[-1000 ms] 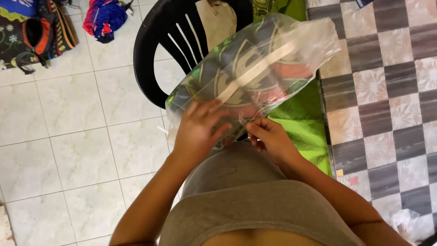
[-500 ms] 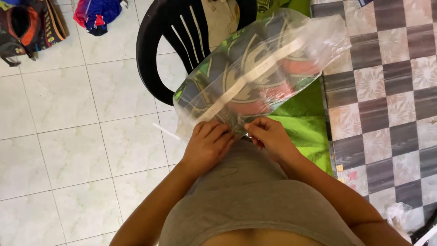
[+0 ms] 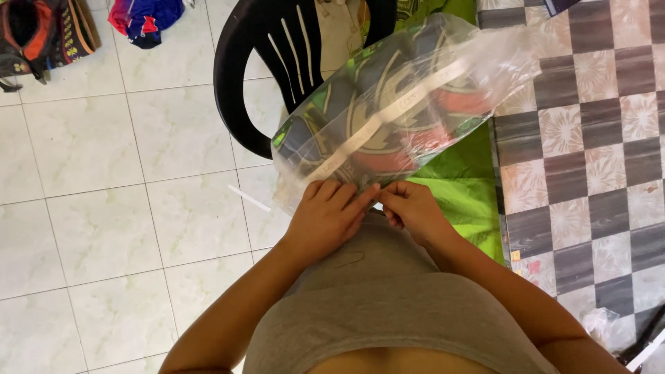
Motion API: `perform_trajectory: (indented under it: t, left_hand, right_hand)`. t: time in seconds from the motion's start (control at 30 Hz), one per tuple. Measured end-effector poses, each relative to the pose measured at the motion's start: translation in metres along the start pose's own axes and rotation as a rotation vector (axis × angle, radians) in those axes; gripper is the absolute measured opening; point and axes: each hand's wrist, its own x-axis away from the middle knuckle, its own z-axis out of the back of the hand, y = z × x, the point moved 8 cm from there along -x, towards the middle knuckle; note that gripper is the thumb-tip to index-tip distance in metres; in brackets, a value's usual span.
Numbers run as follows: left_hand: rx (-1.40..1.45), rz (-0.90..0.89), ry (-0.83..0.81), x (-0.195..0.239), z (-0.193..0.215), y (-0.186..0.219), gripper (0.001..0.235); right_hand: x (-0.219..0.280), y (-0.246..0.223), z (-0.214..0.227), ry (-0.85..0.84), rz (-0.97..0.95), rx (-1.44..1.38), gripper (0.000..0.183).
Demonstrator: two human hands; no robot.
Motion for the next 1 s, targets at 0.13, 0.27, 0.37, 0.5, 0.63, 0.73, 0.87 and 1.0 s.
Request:
perform_trajectory:
  t: [0.13,0.27,0.37,0.5,0.63,0.73,0.87,1.0]
  left_hand:
    - [-0.082,0.040,-0.075,0.002,-0.012,-0.002,0.037]
    - [-0.113,0.130,-0.079,0.007,-0.018,-0.010,0.037]
    - [-0.112,0.163,-0.103,0.006,-0.016,-0.011,0.035]
    - [-0.104,0.168,-0.094,-0.001,-0.009,-0.010,0.034]
    - [-0.119,0.176,-0.099,-0.001,-0.011,-0.009,0.032]
    - [-0.110,0.177,-0.115,0.000,-0.012,-0.009,0.034]
    - [0.000,0.193,-0.104,0.003,-0.009,-0.011,0.037]
    - [0.091,0.291,0.069,0.022,0.035,-0.033,0.045]
  right_hand:
    - [0.003,-0.001,0.000,0.011,-0.024,0.007,0.020]
    - [-0.001,0.007,0.002,0.009,-0.028,0.042,0.020]
    - [0.006,-0.005,-0.001,0.017,0.013,0.069,0.021]
    - [-0.002,-0.004,0.000,0.016,0.090,0.166,0.023]
    - [-0.006,-0.009,0.004,-0.012,0.103,0.568,0.036]
    - [-0.002,-0.020,0.005,-0.075,0.067,0.873,0.045]
    - [0.013,-0.045,0.011,-0.103,0.116,1.011,0.046]
    - [0.015,-0.044,0.019,-0.084,0.177,0.866,0.036]
